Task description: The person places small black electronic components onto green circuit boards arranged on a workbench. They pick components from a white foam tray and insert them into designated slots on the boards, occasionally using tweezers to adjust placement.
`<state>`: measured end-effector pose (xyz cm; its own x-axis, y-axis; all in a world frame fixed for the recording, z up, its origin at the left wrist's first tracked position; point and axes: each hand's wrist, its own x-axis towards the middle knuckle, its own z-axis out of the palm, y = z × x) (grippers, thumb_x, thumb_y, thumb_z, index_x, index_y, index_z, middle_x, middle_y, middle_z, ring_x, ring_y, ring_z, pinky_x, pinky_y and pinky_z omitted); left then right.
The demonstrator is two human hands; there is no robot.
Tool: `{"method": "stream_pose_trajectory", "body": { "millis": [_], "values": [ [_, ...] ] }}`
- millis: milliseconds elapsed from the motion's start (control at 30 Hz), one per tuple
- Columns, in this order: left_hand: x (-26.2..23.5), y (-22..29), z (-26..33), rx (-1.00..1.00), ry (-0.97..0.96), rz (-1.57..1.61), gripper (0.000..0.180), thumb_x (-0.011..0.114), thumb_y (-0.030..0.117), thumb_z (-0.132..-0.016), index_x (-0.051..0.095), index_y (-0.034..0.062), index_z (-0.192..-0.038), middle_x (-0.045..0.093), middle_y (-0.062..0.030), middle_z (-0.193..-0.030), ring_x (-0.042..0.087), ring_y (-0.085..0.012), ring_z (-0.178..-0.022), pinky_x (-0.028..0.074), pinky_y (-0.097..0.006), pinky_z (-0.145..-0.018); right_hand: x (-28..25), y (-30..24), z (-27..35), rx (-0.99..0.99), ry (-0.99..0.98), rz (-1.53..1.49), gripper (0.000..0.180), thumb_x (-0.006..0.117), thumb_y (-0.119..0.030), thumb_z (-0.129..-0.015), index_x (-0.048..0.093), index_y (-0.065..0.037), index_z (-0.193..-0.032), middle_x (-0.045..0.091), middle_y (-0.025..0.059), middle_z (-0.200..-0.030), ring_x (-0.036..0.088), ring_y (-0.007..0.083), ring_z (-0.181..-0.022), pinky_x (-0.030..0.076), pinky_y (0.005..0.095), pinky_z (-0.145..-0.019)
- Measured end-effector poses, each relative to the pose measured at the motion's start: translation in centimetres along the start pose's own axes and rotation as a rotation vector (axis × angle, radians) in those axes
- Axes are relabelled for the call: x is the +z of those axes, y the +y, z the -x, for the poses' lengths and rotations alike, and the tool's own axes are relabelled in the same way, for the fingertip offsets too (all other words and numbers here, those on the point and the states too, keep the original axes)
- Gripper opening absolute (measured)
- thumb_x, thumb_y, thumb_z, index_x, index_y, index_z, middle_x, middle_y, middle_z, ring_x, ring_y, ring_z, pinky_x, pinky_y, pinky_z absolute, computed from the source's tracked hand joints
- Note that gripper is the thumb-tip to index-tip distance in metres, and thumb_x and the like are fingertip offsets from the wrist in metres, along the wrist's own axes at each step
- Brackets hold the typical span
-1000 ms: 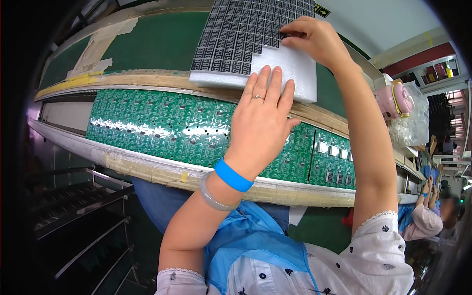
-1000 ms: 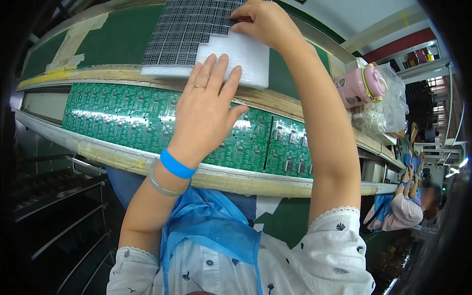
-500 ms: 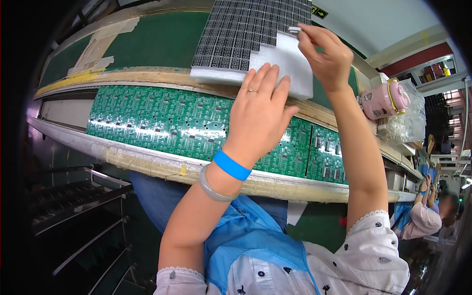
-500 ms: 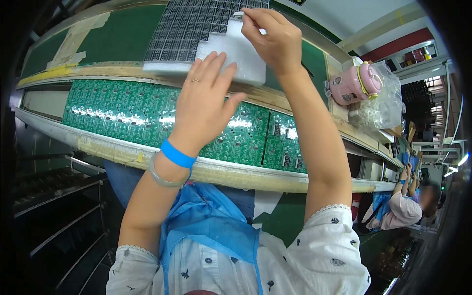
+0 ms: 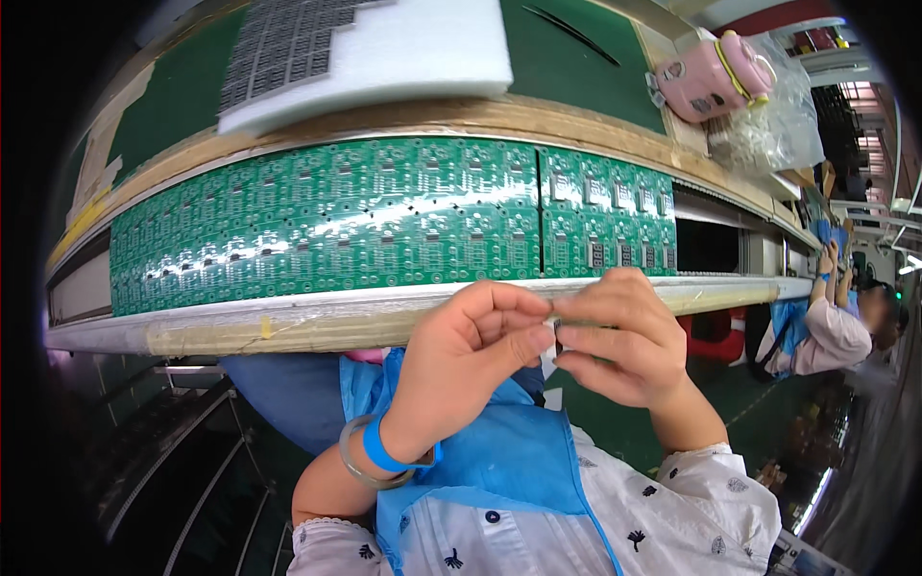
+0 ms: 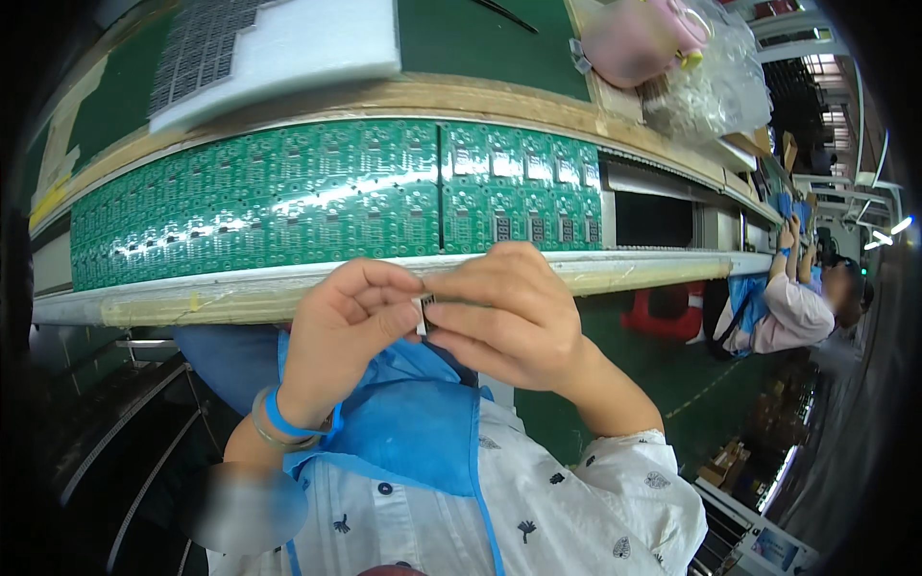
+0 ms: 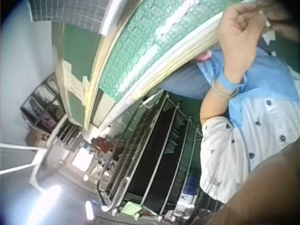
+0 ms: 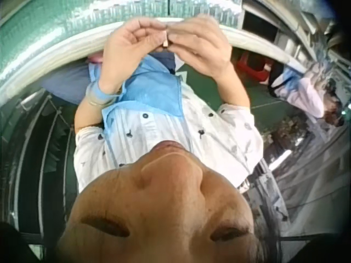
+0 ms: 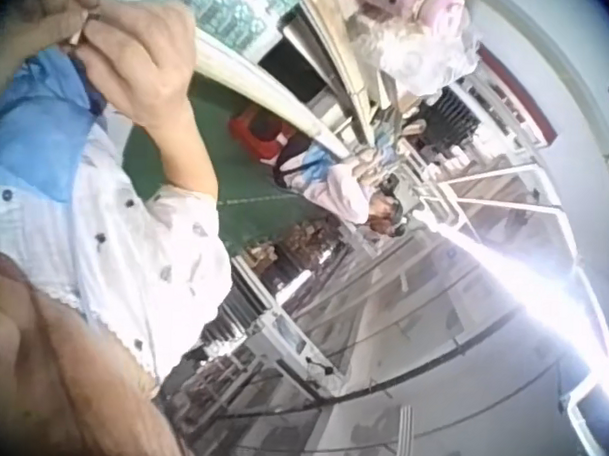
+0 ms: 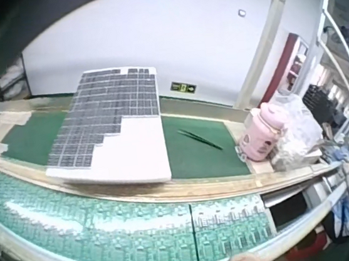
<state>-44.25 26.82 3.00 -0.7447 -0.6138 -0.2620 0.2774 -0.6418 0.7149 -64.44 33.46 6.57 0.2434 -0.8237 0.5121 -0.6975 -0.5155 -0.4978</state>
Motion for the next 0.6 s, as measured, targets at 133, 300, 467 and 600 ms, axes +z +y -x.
{"method": "stream_pose_trajectory", "body": {
  "millis": [133,300,467,600],
  "values": [
    [1.0,-1.7,0.4,-0.049,-0.019,0.075,0.025,0.072,0.005,-0.099,0.060,-0.0007,-0.120,0.073,-0.0072,-0.103,0.067,-0.0068,-0.090,0.054,-0.022,-0.075,-1.1,-0.8,2.2,0.078,-0.031,-0.035,0.031,0.089,-0.009,-0.071,0.075,-0.007,-0.098,0.075,0.0090,-0.108,0.070,0.0232,-0.085,0.050,0.0389,-0.080],
    [1.6,-1.2,-0.5,0.358,0.040,-0.729,0.026,0.077,0.007,-0.091,0.067,0.0014,-0.114,0.071,-0.0123,-0.106,0.069,-0.0244,-0.096,0.055,-0.035,-0.082,-2.4,0.4,1.9,0.151,0.008,-0.125,0.028,0.086,-0.004,-0.070,0.075,-0.005,-0.096,0.075,0.0096,-0.093,0.071,0.0270,-0.085,0.052,0.0407,-0.077],
    [0.8,-1.7,-2.1,0.737,0.203,-1.621,0.038,0.081,0.025,-0.080,0.074,0.0113,-0.115,0.065,-0.0050,-0.111,0.055,-0.0286,-0.109,0.041,-0.046,-0.090,-2.8,4.2,0.8,0.132,-0.092,0.227,0.027,0.083,-0.006,-0.073,0.076,-0.006,-0.098,0.075,0.0057,-0.103,0.068,0.0264,-0.094,0.050,0.0385,-0.084],
    [0.4,-2.9,-2.4,0.764,0.233,-1.734,0.039,0.080,0.034,-0.079,0.076,0.0170,-0.114,0.061,-0.0010,-0.116,0.053,-0.0253,-0.110,0.035,-0.045,-0.093,-1.5,5.7,0.7,0.128,-0.129,0.256,0.026,0.083,-0.007,-0.073,0.076,-0.009,-0.098,0.074,0.0029,-0.102,0.067,0.0254,-0.094,0.049,0.0398,-0.085]
  ]
}}
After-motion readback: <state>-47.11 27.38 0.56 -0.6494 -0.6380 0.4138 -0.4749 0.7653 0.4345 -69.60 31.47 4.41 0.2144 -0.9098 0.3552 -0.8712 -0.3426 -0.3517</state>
